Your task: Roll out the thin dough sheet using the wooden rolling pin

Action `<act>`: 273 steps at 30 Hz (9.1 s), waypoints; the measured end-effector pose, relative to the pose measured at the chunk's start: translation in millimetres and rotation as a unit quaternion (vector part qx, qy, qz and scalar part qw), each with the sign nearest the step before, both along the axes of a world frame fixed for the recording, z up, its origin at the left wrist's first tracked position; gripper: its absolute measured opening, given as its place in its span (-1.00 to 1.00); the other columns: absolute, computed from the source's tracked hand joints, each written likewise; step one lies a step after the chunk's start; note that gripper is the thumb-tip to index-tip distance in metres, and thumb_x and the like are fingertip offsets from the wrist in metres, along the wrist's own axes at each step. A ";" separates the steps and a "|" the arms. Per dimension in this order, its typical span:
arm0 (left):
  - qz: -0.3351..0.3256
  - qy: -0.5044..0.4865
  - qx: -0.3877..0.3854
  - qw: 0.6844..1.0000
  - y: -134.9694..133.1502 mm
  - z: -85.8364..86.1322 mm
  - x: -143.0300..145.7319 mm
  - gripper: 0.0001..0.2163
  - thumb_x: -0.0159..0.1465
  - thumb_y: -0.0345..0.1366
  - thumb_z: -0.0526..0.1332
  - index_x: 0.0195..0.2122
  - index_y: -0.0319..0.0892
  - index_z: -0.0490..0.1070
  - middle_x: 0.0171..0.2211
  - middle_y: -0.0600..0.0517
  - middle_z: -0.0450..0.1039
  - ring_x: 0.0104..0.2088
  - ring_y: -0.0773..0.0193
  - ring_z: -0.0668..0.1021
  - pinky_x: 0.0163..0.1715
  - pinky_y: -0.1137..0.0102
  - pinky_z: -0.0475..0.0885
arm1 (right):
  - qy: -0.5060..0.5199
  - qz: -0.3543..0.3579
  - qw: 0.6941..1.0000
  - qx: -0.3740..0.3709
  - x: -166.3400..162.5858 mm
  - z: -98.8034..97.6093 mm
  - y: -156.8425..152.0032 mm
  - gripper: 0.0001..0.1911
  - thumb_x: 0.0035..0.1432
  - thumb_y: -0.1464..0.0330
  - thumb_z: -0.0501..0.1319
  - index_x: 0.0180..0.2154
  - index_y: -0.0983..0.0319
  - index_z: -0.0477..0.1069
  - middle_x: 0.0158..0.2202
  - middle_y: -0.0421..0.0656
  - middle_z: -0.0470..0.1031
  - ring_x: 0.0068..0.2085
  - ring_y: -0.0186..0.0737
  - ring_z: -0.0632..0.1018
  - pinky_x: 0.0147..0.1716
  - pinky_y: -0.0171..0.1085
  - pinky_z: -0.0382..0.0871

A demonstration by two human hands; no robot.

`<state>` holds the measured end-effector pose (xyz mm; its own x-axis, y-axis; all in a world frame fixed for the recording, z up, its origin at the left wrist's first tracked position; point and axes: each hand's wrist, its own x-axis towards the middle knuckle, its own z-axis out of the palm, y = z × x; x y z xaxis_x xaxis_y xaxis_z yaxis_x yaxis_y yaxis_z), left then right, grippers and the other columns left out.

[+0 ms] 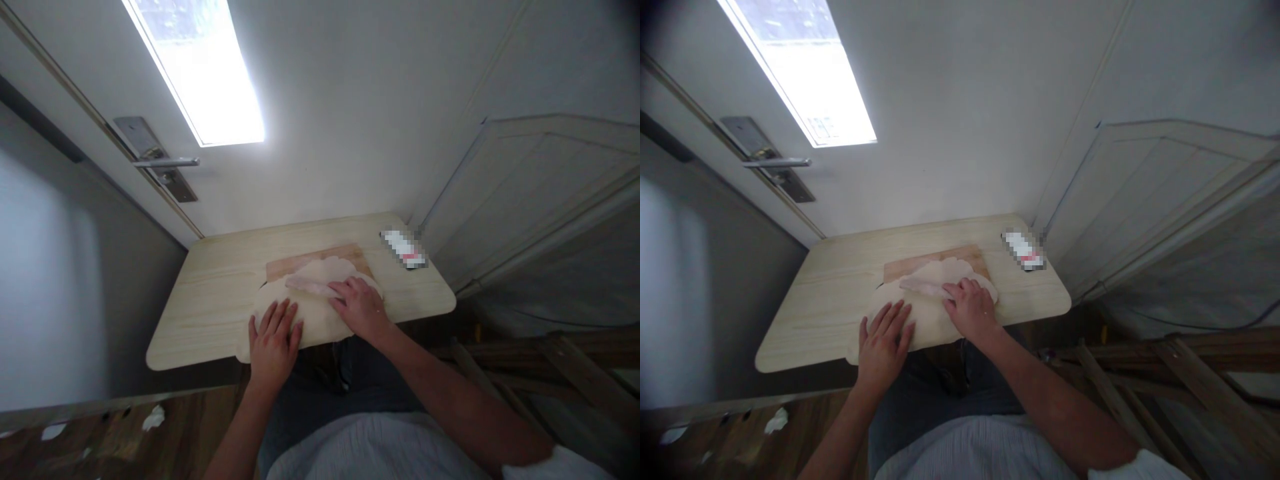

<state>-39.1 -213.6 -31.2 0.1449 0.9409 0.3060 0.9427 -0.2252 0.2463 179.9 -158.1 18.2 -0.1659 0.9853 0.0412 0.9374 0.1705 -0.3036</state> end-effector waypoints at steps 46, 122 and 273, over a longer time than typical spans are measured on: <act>0.000 0.091 -0.025 0.996 108.3 26.4 81.2 -0.48 0.44 -0.02 -0.21 0.32 -0.05 0.19 0.38 -0.04 0.13 0.35 0.00 0.18 0.27 -0.05 0.12 | -0.009 -0.132 0.979 0.154 33.6 -42.7 21.9 -0.53 0.42 0.18 -0.06 0.22 0.21 0.30 0.25 0.00 0.35 0.31 0.13 0.18 0.27 0.28 -0.24; 0.013 0.062 -0.038 0.997 188.9 22.8 87.4 -0.50 0.43 -0.02 -0.22 0.25 -0.01 0.27 0.33 -0.06 0.22 0.30 -0.07 0.24 0.23 -0.21 0.09 | -0.026 -0.117 0.988 0.098 27.6 -36.2 130.0 -0.42 0.39 0.07 -0.07 0.28 0.21 0.24 0.31 0.00 0.26 0.30 0.15 0.20 0.26 0.24 -0.13; 0.006 0.076 -0.021 0.997 183.3 23.8 88.4 -0.50 0.44 -0.09 -0.24 0.24 -0.06 0.30 0.32 -0.06 0.24 0.30 -0.02 0.25 0.25 -0.13 0.09 | -0.038 -0.099 0.986 0.132 19.1 -39.3 125.9 -0.46 0.40 0.10 -0.11 0.20 0.22 0.33 0.26 -0.01 0.34 0.23 0.09 0.28 0.24 0.19 -0.11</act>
<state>49.3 -30.3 -7.4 0.1759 0.9542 0.2420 0.9721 -0.2072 0.1103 199.1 -32.3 -21.1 0.0164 0.9554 0.2950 0.9785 0.0453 -0.2013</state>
